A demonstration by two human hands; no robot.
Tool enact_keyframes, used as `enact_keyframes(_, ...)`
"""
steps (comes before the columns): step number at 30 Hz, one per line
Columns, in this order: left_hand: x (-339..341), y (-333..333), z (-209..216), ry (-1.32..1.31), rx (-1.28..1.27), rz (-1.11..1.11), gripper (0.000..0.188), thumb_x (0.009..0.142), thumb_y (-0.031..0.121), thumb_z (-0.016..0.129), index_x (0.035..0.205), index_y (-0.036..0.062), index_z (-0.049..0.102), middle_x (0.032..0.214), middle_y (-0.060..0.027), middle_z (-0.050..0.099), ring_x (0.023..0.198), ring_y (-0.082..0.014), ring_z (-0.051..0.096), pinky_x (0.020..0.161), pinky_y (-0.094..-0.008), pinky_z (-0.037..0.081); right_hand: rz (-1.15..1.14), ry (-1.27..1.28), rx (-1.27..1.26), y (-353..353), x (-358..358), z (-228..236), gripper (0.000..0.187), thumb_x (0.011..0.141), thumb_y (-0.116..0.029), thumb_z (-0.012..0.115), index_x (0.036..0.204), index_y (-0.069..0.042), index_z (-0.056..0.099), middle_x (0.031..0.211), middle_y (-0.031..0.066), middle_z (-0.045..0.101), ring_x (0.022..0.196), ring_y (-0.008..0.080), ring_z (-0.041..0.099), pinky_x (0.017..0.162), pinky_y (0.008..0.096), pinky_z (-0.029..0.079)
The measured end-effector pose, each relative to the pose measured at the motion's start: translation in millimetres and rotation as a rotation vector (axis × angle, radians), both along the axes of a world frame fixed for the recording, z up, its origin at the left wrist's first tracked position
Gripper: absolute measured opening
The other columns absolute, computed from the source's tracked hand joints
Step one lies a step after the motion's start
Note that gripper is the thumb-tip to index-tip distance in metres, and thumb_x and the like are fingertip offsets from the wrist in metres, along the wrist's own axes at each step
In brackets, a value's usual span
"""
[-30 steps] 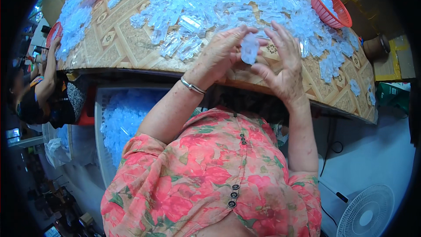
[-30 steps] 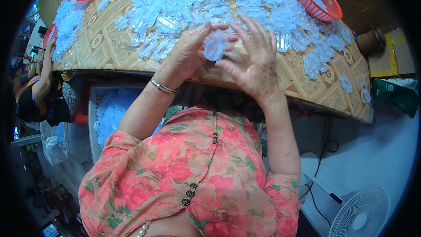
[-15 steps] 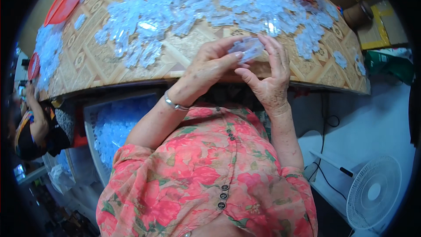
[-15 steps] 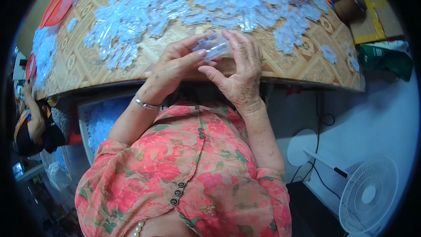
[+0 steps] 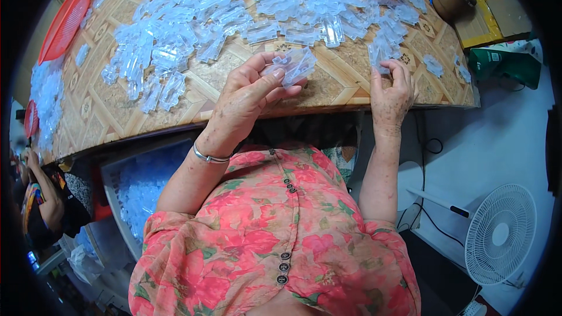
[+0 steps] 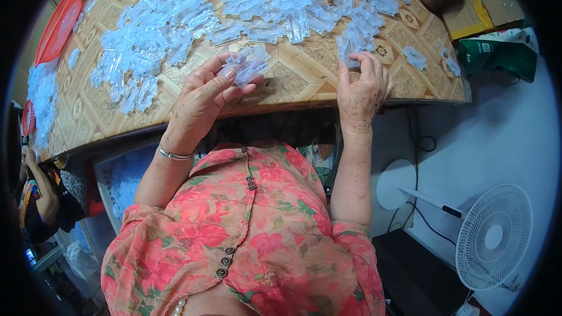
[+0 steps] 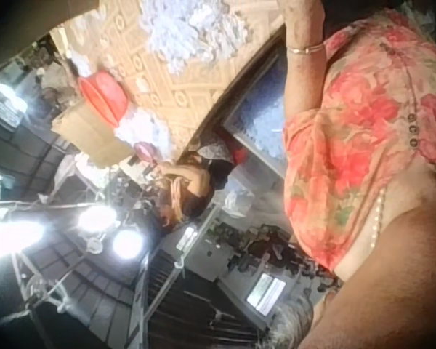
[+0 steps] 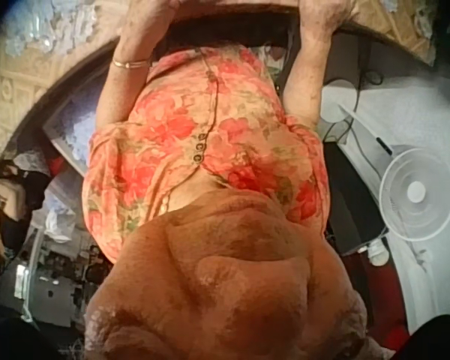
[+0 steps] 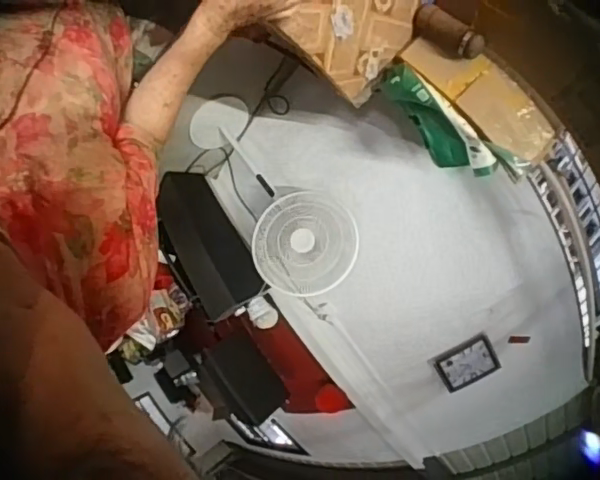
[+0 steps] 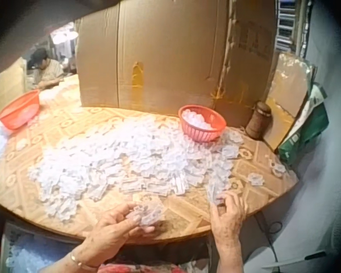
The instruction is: The person repeatedly picks up small transparent plastic components from a table, snaps them together by hand, and places the assembled units into a red basket. The process is continuous and repetitive throughout the clip.
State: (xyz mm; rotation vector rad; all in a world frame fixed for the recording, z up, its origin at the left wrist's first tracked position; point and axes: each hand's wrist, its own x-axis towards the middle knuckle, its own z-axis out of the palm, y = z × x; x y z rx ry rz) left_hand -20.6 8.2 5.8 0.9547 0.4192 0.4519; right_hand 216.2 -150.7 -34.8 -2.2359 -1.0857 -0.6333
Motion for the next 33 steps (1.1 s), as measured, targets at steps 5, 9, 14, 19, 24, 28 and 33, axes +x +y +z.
enact_keyframes(5,-4.9,-0.3,-1.6,-0.026,-0.047,-0.021,0.041,0.1,0.017,0.06,0.133,-0.0056,0.048,0.132,-0.0197,0.059,0.12,-0.0289,0.063,0.1,-0.033,0.054,0.065,0.074,0.116,3.1,-3.7,-0.5,0.02,0.078,-0.007,0.073,0.097,-0.012,0.067,0.109,0.0069,0.063,0.104,0.0286,0.061,0.091,0.0426,0.045)
enact_keyframes(9,-1.2,-4.1,-3.2,-0.06,-0.109,-0.041,0.041,0.099,0.013,0.058,0.133,-0.0058,0.047,0.133,-0.0211,0.059,0.121,-0.0304,0.062,0.103,-0.0348,0.052,0.137,0.058,-0.08,3.7,-27.1,22.5,0.031,0.076,-0.002,0.071,0.106,-0.012,0.069,0.111,0.0082,0.06,0.105,0.0283,0.061,0.09,0.0425,0.047)
enact_keyframes(14,0.2,-3.4,-6.2,-0.101,-0.145,-0.068,0.041,0.099,0.012,0.057,0.134,-0.0072,0.047,0.133,-0.0227,0.059,0.122,-0.0321,0.062,0.103,-0.0367,0.053,0.363,0.124,-0.124,8.3,-46.7,44.2,0.045,0.077,-0.004,0.074,0.12,-0.014,0.068,0.112,0.0084,0.06,0.106,0.0273,0.061,0.096,0.0403,0.045)
enact_keyframes(19,-0.4,-1.5,-11.4,-0.179,-0.253,-0.05,0.039,0.105,0.02,0.049,0.131,-0.008,0.049,0.136,-0.0261,0.057,0.124,-0.0367,0.06,0.106,-0.042,0.052,0.433,0.295,-0.029,15.1,-38.5,44.0,0.048,0.077,-0.003,0.075,0.123,-0.012,0.067,0.12,0.011,0.061,0.111,0.0291,0.06,0.097,0.0405,0.047)
enact_keyframes(24,-3.0,-2.7,-13.2,-0.217,-0.291,-0.013,0.042,0.107,0.027,0.044,0.13,-0.008,0.051,0.138,-0.0282,0.054,0.126,-0.041,0.058,0.107,-0.0448,0.05,0.491,0.493,-0.011,25.2,-51.5,35.6,0.049,0.077,-0.003,0.076,0.124,-0.009,0.065,0.124,0.0137,0.06,0.113,0.0322,0.06,0.098,0.0404,0.048)
enact_keyframes(28,-6.9,-1.4,-14.0,-0.234,-0.286,0.006,0.04,0.107,0.024,0.045,0.131,-0.0078,0.05,0.138,-0.028,0.054,0.126,-0.0415,0.058,0.108,-0.0453,0.05,0.454,0.321,-0.04,26.7,-45.4,29.7,0.055,0.077,-0.012,0.08,0.128,-0.008,0.062,0.127,0.0152,0.059,0.117,0.0341,0.058,0.1,0.0438,0.047)
enact_keyframes(33,-6.6,-3.2,-8.1,-0.244,-0.289,0.04,0.038,0.106,0.022,0.047,0.131,-0.0075,0.05,0.138,-0.0281,0.054,0.127,-0.0412,0.057,0.109,-0.0459,0.05,0.312,0.198,-0.163,36.9,-47.3,26.3,0.071,0.076,-0.028,0.083,0.135,-0.003,0.054,0.131,0.0179,0.057,0.124,0.036,0.052,0.105,0.0467,0.043)
